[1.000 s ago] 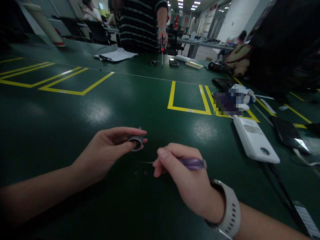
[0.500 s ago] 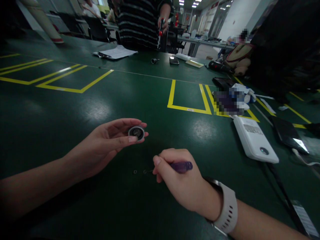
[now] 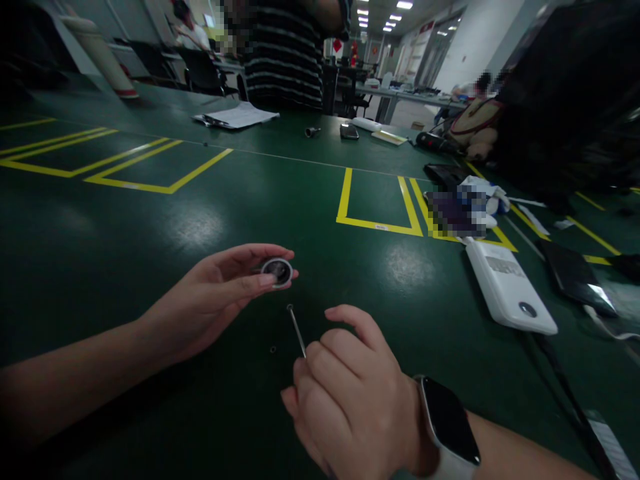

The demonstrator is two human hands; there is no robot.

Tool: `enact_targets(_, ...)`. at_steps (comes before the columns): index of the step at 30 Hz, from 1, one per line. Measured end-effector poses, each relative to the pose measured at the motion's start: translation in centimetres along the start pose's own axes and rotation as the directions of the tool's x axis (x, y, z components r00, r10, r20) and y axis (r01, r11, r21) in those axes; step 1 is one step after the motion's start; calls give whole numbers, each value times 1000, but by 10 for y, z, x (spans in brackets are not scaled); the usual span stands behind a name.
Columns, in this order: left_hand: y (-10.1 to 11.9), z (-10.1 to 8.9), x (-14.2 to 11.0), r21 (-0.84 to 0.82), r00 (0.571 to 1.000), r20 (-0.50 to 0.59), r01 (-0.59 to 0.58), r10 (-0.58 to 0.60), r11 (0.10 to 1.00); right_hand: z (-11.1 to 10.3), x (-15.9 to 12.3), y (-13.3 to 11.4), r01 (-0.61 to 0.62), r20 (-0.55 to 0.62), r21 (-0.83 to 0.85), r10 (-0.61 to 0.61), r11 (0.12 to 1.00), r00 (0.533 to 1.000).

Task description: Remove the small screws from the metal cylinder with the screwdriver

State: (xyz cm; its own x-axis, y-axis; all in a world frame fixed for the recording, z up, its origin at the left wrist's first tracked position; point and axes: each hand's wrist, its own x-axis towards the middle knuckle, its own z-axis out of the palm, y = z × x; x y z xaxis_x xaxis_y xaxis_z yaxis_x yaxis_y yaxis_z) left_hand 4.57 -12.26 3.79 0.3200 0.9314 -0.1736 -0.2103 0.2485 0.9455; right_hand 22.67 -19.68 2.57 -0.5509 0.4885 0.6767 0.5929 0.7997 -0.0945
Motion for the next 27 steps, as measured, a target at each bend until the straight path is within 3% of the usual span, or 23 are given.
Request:
enact_targets(7,-4,4,-5,181,997,56,47,-58,982,-8,6,0,-47,-33,27,48,999,998)
enact_targets(11,-5,5,-8,219,997,69,27,-43,975,-2,6,1,-93,-13,65,94,994,996)
enact_targets(17,-8,5,-9,240,997,79,-33,15,970,2,4,2,-63,25,42,62,997,998)
enact_targets(27,-10,11,-8,270,998,-10,-55,60,961,4,9,-2,-71,17,47,70,996,997)
